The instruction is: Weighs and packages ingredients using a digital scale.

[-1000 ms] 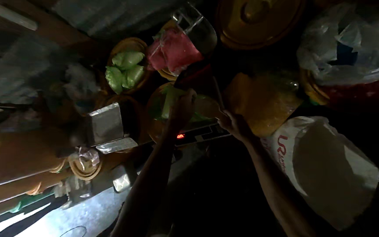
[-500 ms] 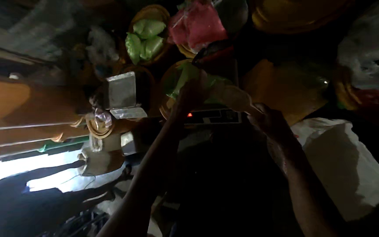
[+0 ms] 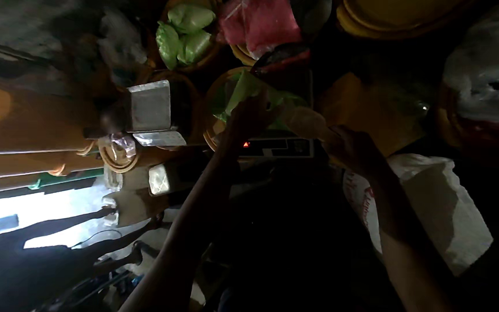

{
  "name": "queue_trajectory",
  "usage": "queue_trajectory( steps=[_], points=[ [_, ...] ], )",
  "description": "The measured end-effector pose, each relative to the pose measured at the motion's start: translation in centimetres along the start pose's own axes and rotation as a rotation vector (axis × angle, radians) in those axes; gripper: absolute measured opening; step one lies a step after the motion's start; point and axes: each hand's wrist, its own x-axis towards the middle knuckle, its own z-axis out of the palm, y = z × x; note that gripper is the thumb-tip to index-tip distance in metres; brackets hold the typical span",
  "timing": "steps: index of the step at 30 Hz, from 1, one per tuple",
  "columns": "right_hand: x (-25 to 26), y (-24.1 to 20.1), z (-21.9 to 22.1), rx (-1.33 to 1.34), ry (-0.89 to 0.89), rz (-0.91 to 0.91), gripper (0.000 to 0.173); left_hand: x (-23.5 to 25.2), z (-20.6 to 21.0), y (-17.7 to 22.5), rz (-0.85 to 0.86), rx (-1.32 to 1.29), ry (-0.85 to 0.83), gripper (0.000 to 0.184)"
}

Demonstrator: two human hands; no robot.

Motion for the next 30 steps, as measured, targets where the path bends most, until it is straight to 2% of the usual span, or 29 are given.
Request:
queue_trajectory(
  steps=[6, 12, 16, 18, 21, 25, 27, 30],
  points=[
    [-1.3, -0.3, -0.5, 0.021, -0.020, 0.067, 0.043, 0.4, -0.2, -0.8, 0.040, -0.028, -0.030, 0.055],
    [-2.1, -0.2, 0.4, 0.052, 0.052, 0.088, 0.043, 0.4, -0.9, -1.9, 0.097, -0.119, -0.030, 0.053],
    [-1.8, -1.6, 1.1, 0.067, 0.064, 0.144, 0.043, -2.4, -0.7, -3.0, 0.021, -0.304, 0.028, 0.048],
    [-1.2, -1.9, 1.8, 0.057, 0.092, 0.138, 0.042, -5.7, 2.2, -4.1, -0.030, -0.416, 0.013, 0.041],
    [-0.2, -2.1, 2.6, 0.071, 0.112, 0.136, 0.045, -11.0, 8.0, -6.5, -0.138, -0.406, -0.242, 0.042],
    [-0.1, -2.5, 2.8, 0.081, 0.129, 0.107, 0.049, -19.6, 15.9, -13.7, -0.326, -0.470, -0.444, 0.045],
    [-0.4, -3.0, 2.8, 0.029, 0.141, 0.131, 0.048, -23.0, 17.8, -16.9, -0.457, -0.541, -0.525, 0.048],
    [-0.6, -4.4, 2.7, -0.051, 0.131, 0.187, 0.045, -26.0, 18.8, -20.8, -0.627, -0.638, -0.498, 0.048]
  ],
)
